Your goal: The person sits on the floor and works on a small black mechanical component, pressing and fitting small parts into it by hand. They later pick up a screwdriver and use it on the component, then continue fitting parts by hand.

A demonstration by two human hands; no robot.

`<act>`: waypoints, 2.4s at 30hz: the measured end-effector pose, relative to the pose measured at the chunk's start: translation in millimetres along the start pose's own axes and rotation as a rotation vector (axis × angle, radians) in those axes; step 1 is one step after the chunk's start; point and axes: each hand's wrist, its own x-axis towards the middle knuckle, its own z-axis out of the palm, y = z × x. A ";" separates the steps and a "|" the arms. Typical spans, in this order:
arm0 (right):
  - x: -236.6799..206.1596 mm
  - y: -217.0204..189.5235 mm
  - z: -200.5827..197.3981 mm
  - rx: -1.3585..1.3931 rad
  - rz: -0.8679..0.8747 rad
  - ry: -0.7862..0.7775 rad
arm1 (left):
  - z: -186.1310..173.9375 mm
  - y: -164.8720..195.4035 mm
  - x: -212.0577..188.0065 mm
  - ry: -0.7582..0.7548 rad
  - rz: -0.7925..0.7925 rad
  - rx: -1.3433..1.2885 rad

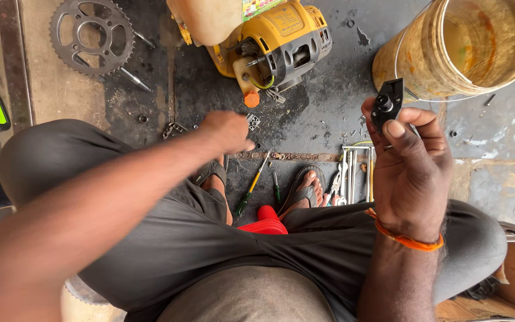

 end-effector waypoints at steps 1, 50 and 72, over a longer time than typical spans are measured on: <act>-0.2 0.5 -0.8 -0.002 -0.012 -0.003 | 15.2 1.2 14.1 -0.072 -0.038 0.083; -36.9 7.8 47.4 -1.507 -0.775 0.004 | 13.8 47.1 7.4 0.329 0.052 -0.207; -28.1 -9.0 -0.2 -0.015 -0.049 -0.050 | -62.8 38.4 -104.2 0.856 0.539 -0.588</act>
